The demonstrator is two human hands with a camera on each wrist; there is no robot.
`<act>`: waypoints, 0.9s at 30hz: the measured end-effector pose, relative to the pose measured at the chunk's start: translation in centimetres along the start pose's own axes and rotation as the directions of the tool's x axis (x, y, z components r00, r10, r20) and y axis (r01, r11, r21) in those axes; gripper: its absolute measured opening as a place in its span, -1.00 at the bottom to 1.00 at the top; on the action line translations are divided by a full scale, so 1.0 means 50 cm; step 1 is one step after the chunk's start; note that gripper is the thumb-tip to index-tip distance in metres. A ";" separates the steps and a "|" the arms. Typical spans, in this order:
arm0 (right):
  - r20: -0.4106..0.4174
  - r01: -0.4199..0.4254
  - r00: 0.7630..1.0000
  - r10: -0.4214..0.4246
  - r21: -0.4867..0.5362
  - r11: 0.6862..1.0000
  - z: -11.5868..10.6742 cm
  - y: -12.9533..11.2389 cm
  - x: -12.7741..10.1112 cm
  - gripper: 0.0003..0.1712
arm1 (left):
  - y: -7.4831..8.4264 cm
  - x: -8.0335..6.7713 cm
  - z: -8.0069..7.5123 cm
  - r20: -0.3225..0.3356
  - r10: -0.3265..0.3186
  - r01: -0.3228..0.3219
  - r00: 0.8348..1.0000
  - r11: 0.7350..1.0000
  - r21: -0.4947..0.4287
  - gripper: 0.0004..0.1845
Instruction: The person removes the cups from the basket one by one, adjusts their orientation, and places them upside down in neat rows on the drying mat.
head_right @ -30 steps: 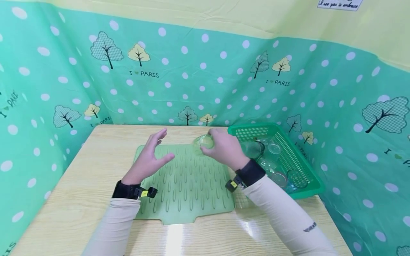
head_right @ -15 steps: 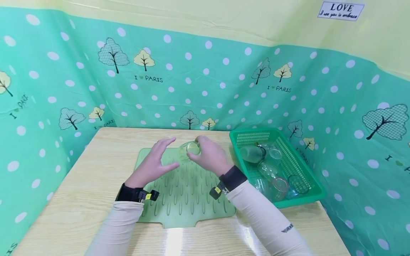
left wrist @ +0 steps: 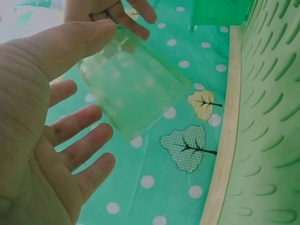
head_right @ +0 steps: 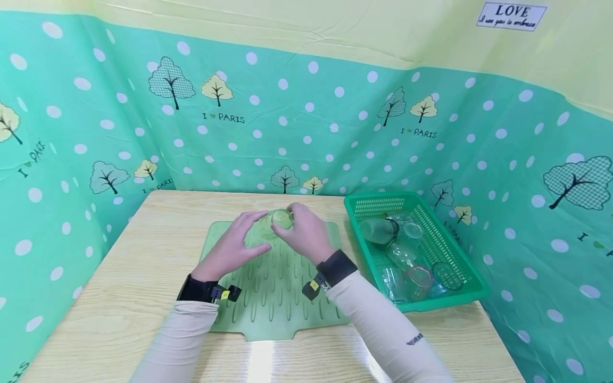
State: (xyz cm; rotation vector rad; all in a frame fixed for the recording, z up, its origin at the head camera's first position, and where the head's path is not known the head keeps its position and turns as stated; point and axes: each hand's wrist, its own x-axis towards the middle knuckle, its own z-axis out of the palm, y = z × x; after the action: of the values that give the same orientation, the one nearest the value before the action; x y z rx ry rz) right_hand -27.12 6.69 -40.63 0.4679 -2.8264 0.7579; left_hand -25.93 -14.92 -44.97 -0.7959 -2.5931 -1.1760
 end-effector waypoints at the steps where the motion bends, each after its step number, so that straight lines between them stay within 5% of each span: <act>1: 0.002 -0.001 1.000 0.001 0.001 1.000 0.001 -0.001 0.000 -0.30 | -0.001 0.000 0.001 -0.002 0.002 -0.002 1.000 1.000 0.003 -0.12; 16: 0.002 -0.006 1.000 0.006 0.047 0.999 0.024 -0.021 -0.007 -0.31 | -0.006 0.004 0.015 -0.029 -0.029 0.031 0.999 0.997 0.074 -0.10; 27: 0.017 0.038 0.999 -0.040 0.082 0.996 0.039 -0.032 -0.014 -0.37 | -0.002 0.005 0.004 -0.084 0.017 -0.007 0.996 0.992 0.125 -0.19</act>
State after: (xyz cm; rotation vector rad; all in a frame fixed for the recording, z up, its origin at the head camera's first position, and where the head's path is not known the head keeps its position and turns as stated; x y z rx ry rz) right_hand -26.09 4.55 -41.72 0.5440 -2.8031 0.8686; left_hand -26.19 -14.72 -45.05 -0.7185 -2.5587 -1.0102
